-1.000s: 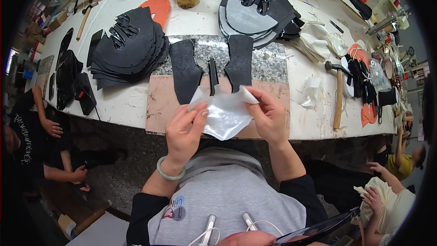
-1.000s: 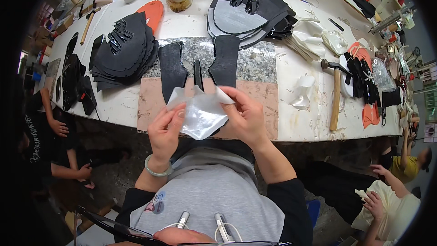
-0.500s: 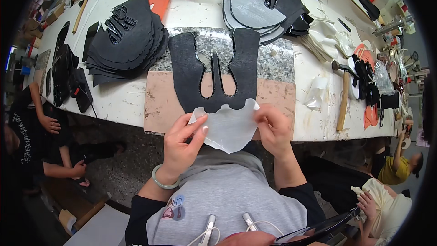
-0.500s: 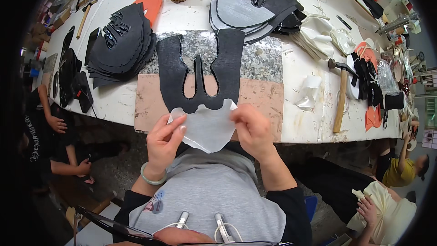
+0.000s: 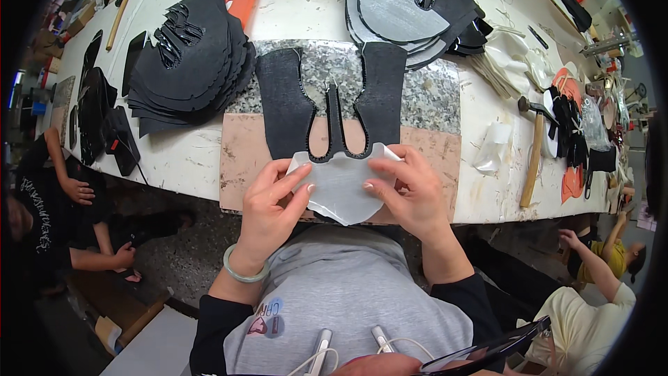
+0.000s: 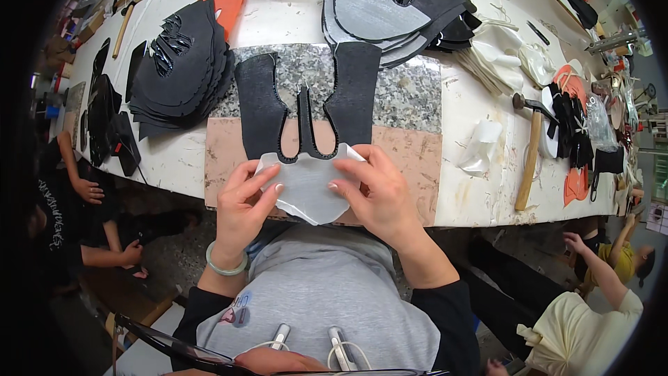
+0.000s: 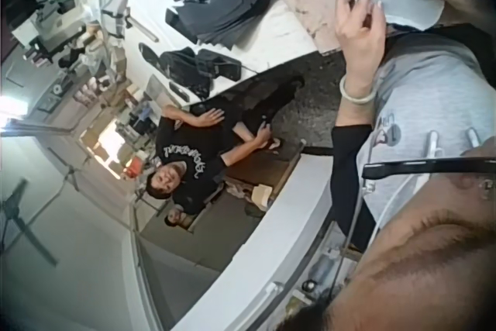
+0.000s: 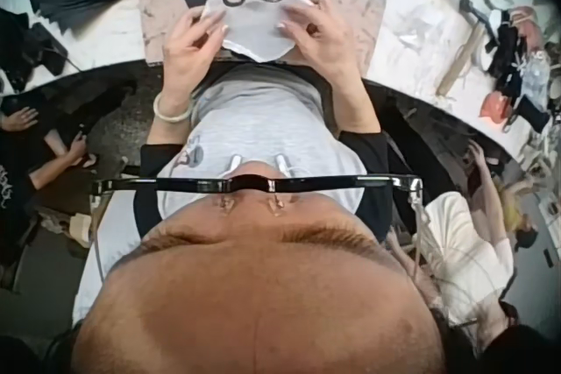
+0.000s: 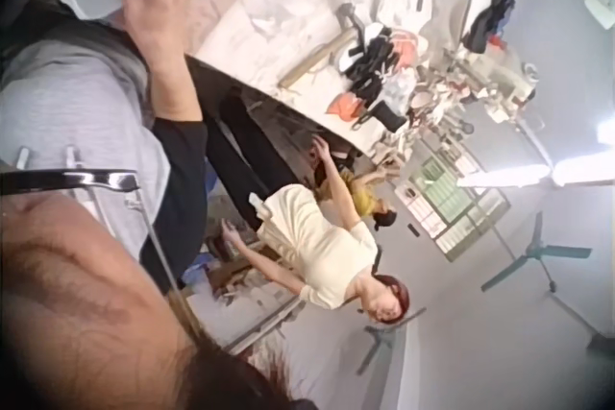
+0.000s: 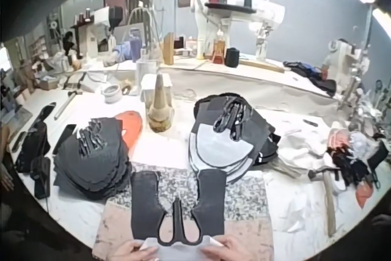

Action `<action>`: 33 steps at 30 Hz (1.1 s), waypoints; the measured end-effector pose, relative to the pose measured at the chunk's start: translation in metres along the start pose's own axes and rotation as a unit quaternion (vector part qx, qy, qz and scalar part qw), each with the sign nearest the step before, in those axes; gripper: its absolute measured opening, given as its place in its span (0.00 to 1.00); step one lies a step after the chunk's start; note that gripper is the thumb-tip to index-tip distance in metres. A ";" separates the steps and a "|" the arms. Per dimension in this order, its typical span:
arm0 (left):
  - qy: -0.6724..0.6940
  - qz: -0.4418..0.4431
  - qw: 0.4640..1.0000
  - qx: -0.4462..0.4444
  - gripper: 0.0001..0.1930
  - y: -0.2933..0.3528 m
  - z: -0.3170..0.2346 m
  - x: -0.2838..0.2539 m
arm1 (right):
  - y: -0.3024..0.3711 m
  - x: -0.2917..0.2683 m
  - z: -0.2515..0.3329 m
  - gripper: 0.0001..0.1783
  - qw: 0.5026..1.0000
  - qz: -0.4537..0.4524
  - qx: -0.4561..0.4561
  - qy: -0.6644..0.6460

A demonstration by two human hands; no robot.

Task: The person peels the backing from adhesive lining pieces, sticks them onto shoe upper cutouts by hand, presses them flat, and stacks the assembled pieces.

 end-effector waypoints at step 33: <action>-0.077 0.028 0.997 0.014 0.16 -0.009 0.002 0.001 | -0.005 0.011 -0.008 0.16 0.999 0.003 0.028 0.039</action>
Point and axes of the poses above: each hand's wrist, its own y-axis away from the middle knuckle, its own x-axis out of the palm, z = x × y, the point moved 10 cm from there along -y, towards the middle knuckle, and after that the axes turned 10 degrees about x, right-handed, at the moved point
